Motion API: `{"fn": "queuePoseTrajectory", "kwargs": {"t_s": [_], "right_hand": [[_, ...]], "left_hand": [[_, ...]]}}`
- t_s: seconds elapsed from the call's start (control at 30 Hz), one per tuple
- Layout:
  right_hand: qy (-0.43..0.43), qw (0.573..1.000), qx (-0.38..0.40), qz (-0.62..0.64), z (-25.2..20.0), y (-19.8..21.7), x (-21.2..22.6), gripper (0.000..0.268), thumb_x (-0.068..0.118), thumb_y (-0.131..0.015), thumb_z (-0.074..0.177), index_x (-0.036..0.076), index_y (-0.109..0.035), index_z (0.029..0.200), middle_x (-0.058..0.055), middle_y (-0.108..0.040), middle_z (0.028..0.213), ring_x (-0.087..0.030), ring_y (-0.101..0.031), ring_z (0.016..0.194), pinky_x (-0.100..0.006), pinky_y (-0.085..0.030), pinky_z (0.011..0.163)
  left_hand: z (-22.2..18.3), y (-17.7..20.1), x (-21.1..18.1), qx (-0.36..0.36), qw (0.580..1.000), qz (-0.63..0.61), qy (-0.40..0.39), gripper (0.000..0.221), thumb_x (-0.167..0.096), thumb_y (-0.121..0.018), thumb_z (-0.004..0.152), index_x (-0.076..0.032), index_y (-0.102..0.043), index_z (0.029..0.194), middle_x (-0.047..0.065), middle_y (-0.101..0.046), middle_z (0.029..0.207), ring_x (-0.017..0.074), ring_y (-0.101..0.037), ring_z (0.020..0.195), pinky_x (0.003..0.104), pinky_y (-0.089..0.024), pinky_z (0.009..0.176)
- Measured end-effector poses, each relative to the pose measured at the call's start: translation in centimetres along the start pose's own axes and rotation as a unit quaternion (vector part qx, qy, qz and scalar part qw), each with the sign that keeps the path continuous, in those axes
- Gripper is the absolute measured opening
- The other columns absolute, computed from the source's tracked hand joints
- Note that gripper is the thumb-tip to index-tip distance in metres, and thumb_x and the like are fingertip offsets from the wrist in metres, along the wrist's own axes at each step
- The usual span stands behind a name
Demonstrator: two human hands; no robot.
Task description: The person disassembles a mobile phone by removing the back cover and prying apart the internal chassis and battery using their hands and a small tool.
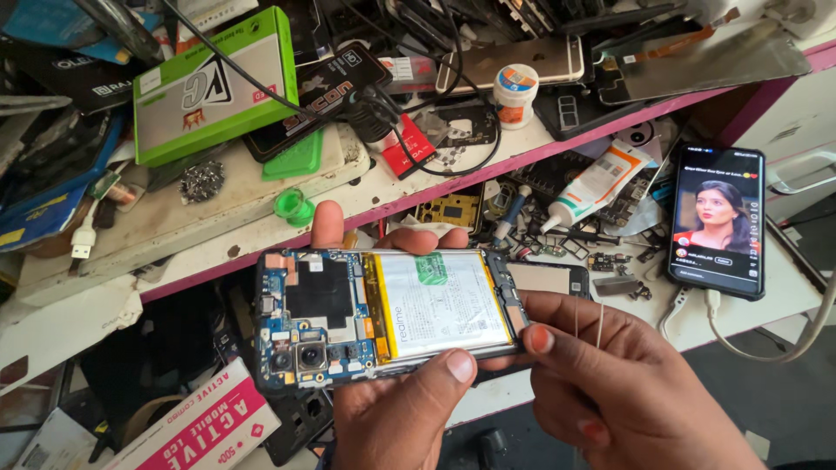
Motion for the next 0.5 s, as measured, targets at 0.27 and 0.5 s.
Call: {"fn": "queuePoseTrajectory", "kwargs": {"t_s": [0.27,0.5], "right_hand": [[0.011,0.999,0.019,0.029,0.2,0.7,-0.7,0.045,0.014,-0.066,0.102,-0.011,-0.054,0.138,-0.014,-0.072,0.088,-0.007,-0.041,0.047,-0.025,-0.034,0.043],[-0.085,0.991,0.082,0.068,-0.2,-0.5,-0.7,0.043,0.018,-0.067,0.105,-0.007,-0.054,0.137,-0.003,-0.062,0.075,-0.005,-0.041,0.044,-0.022,-0.030,0.039]], "left_hand": [[-0.2,-0.2,0.6,0.002,0.999,0.034,-0.016,0.108,0.010,-0.065,0.084,-0.011,-0.001,0.168,0.018,-0.045,0.139,0.0384,-0.044,0.142,0.056,-0.049,0.112],[-0.2,-1.1,1.6,0.028,0.998,0.055,-0.005,0.106,0.003,-0.066,0.084,-0.007,0.001,0.165,0.019,-0.046,0.148,0.0335,-0.043,0.142,0.047,-0.040,0.118]]}}
Point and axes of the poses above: each hand's wrist, its own z-axis towards the middle knuckle, its own y-axis out of the back of the hand, x = y × z, the point moved 2 cm from there along z, towards the middle knuckle
